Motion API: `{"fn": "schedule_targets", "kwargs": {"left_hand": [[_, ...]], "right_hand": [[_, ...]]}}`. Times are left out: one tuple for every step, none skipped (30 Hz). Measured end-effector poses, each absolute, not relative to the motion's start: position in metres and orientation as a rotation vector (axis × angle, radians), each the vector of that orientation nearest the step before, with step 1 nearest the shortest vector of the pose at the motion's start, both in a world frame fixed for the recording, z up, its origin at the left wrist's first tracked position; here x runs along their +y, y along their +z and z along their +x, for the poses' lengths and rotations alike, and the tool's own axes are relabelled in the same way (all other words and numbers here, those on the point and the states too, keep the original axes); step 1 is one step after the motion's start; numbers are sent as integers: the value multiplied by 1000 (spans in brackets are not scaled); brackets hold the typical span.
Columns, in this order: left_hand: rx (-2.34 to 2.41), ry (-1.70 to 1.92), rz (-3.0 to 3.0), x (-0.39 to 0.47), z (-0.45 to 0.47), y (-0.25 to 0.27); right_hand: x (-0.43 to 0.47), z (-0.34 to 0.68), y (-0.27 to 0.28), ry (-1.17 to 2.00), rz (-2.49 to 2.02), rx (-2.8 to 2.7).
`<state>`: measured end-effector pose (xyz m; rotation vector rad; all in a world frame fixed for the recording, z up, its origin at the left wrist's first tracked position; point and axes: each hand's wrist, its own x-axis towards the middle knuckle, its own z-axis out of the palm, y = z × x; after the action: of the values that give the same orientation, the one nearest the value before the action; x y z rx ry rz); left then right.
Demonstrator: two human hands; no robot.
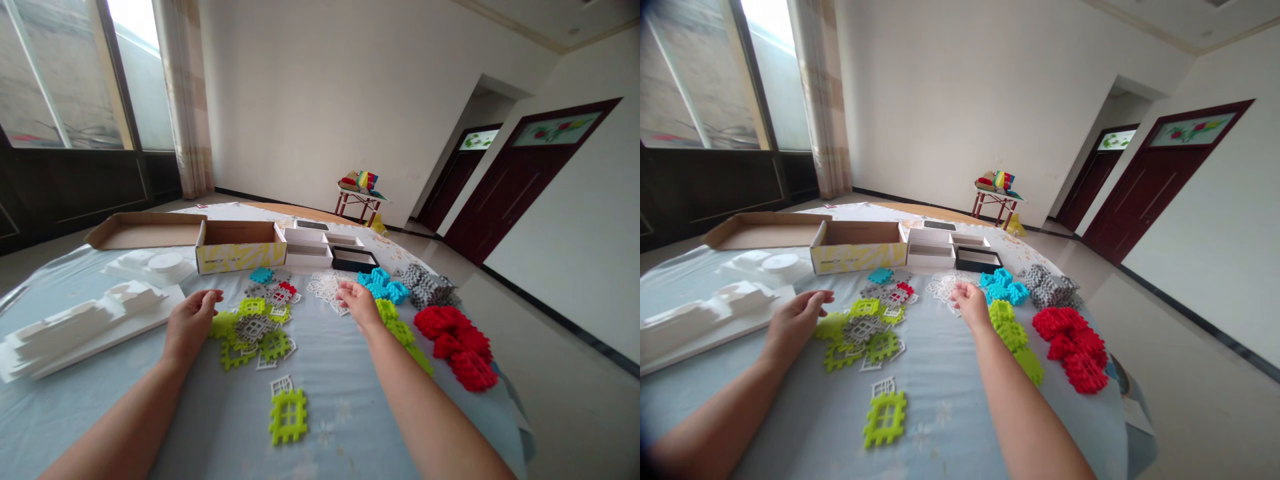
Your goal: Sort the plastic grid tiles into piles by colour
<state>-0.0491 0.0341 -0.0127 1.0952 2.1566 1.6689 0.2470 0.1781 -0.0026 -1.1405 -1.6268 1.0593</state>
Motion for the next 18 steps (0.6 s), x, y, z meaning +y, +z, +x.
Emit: {"fn": "schedule_targets", "kwargs": {"left_hand": [[2156, 1671, 1094, 34, -49, -13], [2155, 1674, 1093, 35, -49, -13], [2153, 1675, 1092, 35, -49, -13], [2152, 1676, 1092, 35, -49, -13], [2149, 1677, 1090, 35, -49, -13], [2147, 1678, 1089, 35, -49, -13], [2145, 1679, 1086, 35, -48, -13], [2143, 1679, 1084, 35, -48, -13], [2142, 1679, 1082, 35, -48, -13], [2143, 1679, 1080, 35, -47, -13], [2144, 1679, 1079, 35, -47, -13], [2146, 1680, 1077, 35, -47, -14], [2148, 1680, 1074, 35, -47, -14], [2150, 1681, 1070, 35, -47, -14], [2150, 1683, 1068, 35, -46, -14], [2151, 1684, 1065, 35, -46, -13], [2151, 1685, 1063, 35, -46, -13], [2150, 1686, 1061, 34, -45, -13]], "right_hand": [[184, 249, -3, 1020, -1158, -1611], [187, 250, -4, 984, -1174, -1605], [187, 251, -5, 955, -1183, -1612], [185, 251, -6, 936, -1187, -1631], [180, 250, -7, 926, -1185, -1660], [173, 248, -7, 926, -1177, -1691], [164, 245, -6, 929, -1158, -1739], [153, 242, -4, 932, -1124, -1806], [142, 239, -2, 933, -1077, -1892], [131, 235, 0, 930, -1021, -1989], [120, 232, 3, 925, -963, -2091], [110, 229, 6, 919, -907, -2191], [100, 226, 9, 915, -861, -2277], [92, 224, 11, 920, -827, -2344], [84, 223, 12, 931, -797, -2403], [78, 222, 13, 943, -771, -2454], [73, 221, 13, 957, -747, -2500], [69, 220, 13, 966, -728, -2543]]}}
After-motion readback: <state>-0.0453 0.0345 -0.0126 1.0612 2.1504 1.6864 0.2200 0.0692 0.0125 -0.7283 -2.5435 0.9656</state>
